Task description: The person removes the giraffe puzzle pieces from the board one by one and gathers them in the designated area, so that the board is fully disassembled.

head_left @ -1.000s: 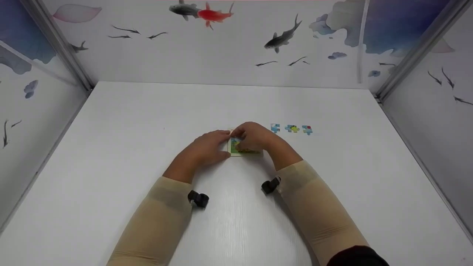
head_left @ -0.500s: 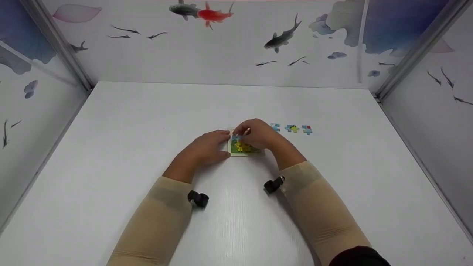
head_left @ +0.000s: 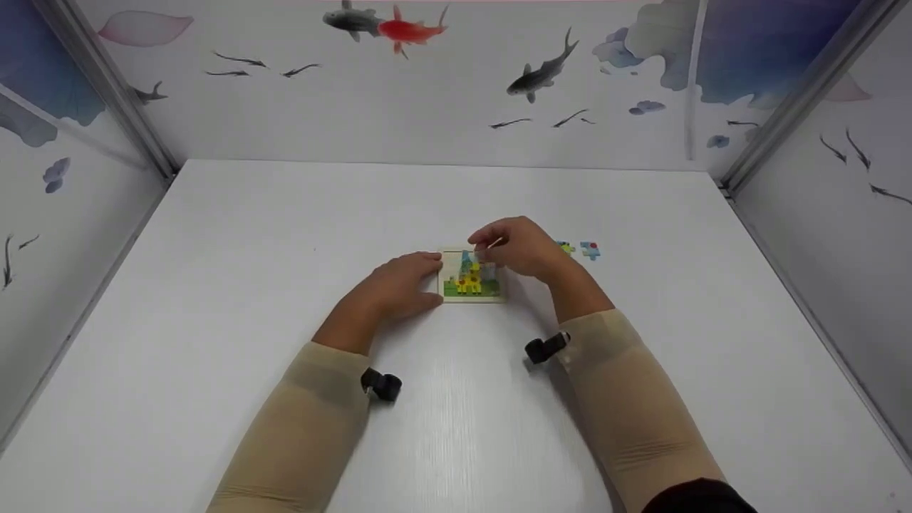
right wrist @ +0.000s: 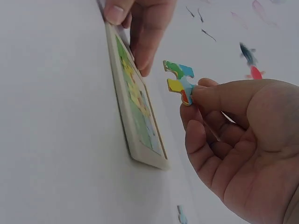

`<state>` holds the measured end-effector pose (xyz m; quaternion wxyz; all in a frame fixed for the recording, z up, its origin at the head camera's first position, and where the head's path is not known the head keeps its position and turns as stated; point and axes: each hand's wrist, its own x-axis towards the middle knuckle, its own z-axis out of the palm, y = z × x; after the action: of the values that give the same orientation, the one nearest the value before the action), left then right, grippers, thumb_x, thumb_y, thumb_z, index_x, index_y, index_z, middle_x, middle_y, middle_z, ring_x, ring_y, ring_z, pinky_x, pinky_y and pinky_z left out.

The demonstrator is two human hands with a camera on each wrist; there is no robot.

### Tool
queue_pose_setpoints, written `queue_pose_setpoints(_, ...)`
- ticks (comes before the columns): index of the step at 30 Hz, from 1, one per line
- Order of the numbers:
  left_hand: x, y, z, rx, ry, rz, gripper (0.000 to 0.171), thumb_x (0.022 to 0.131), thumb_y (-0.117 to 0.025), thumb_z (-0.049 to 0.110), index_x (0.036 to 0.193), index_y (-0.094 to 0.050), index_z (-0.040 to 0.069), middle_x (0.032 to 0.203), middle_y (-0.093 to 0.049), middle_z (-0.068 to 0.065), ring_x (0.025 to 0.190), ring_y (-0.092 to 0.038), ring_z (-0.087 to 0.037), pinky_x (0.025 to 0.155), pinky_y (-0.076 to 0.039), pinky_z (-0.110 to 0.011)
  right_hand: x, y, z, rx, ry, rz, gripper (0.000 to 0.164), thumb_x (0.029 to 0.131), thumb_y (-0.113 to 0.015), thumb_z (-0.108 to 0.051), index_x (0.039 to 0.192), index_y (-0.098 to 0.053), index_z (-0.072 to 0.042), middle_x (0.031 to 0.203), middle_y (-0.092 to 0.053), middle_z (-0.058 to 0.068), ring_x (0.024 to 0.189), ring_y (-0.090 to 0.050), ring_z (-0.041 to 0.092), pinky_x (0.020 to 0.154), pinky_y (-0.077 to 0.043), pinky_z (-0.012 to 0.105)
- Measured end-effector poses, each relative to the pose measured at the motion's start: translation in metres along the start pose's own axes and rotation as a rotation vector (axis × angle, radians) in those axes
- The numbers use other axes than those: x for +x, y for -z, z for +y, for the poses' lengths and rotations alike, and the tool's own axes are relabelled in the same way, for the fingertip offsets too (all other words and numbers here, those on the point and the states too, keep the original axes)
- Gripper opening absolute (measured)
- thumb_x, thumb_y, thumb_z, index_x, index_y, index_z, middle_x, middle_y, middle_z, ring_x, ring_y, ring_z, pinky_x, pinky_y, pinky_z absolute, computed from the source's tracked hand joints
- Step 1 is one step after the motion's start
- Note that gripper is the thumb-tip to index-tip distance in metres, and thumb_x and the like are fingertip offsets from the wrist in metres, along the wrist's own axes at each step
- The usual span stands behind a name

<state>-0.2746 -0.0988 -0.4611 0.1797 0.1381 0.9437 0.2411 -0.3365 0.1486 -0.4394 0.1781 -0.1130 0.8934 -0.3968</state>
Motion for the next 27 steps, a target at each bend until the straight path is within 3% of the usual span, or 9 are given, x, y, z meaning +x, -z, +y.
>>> queue_pose_setpoints(16, 0.000, -0.003, -0.001, 0.018, -0.017, 0.014, 0.071, 0.104, -0.068, 0.036, 0.167, -0.039, 0.021, 0.177, -0.034, 0.004, 0.167, -0.026, -0.026, 0.137, -0.022, -0.051, -0.019, 0.056, 0.048, 0.063, -0.129, 0.043, 0.031, 0.101, -0.076, -0.020, 0.132, -0.076, -0.022, 0.120, -0.074, 0.005, 0.108, -0.071, 0.024, 0.093, -0.061, 0.031)
queue_pose_setpoints(22, -0.001, -0.002, -0.002, 0.029, -0.039, 0.015, 0.069, 0.105, -0.066, 0.036, 0.167, -0.040, 0.020, 0.177, -0.034, 0.004, 0.167, -0.026, -0.028, 0.137, -0.022, -0.052, -0.021, 0.064, 0.066, 0.040, -0.187, 0.007, 0.027, 0.099, -0.078, -0.022, 0.126, -0.079, -0.024, 0.120, -0.075, 0.003, 0.103, -0.068, 0.022, 0.087, -0.061, 0.028)
queue_pose_setpoints(27, 0.000, -0.003, -0.002, 0.024, -0.020, 0.012, 0.069, 0.104, -0.066, 0.036, 0.167, -0.041, 0.023, 0.177, -0.033, 0.006, 0.167, -0.025, -0.026, 0.137, -0.022, -0.052, -0.020, 0.062, 0.071, 0.018, -0.208, -0.012, 0.025, 0.099, -0.078, -0.020, 0.124, -0.079, -0.023, 0.122, -0.076, 0.002, 0.102, -0.068, 0.021, 0.084, -0.059, 0.028)
